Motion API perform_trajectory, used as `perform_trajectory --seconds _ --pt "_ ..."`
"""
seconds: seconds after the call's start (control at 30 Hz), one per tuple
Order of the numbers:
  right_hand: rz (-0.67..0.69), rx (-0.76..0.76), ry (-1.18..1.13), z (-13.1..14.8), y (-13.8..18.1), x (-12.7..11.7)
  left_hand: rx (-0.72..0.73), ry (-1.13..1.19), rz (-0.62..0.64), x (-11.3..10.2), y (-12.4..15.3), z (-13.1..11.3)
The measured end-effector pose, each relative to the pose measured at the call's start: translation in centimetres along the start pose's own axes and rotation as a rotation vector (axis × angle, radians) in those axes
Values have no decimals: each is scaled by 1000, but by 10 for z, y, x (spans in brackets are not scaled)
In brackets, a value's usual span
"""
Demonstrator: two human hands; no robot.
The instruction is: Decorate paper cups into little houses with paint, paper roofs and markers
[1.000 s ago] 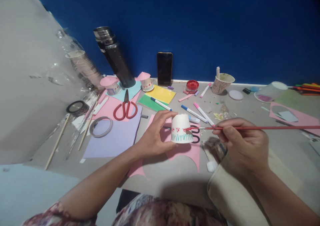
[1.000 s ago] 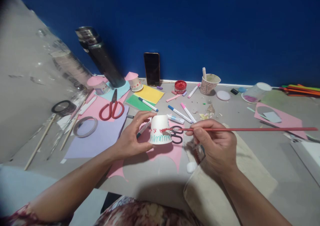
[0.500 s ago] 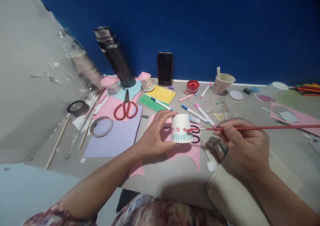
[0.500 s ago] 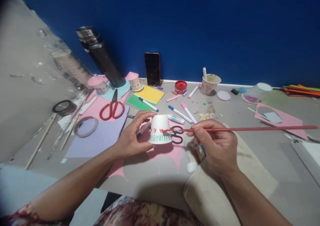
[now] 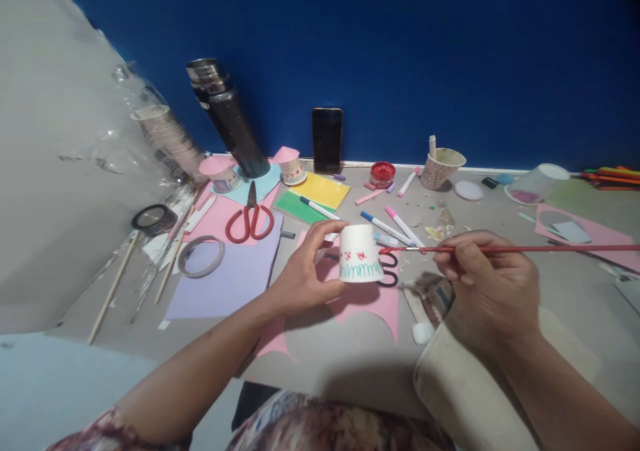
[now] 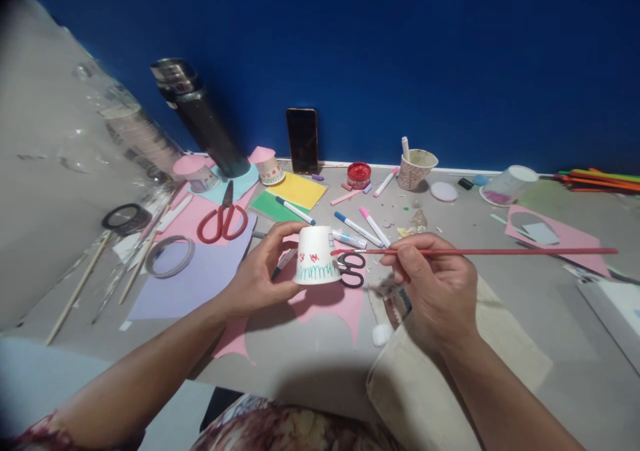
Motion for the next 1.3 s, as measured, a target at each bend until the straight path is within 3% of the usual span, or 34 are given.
perform_trajectory --seconds 0.53,1.3 --pt "146 -82 109 -4 4 -6 -87 132 27 1 0 7" --pt "158 -55 102 -3 6 -4 -93 90 18 1 1 11"
Point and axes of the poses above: each hand's wrist, its own y-axis away from the middle knuckle, its own x-axis out of the palm, z = x × y, the point moved 3 cm from there along -y, towards the middle knuckle, and after that the axes turned 7 degrees about -x, right-handed, at the moved point
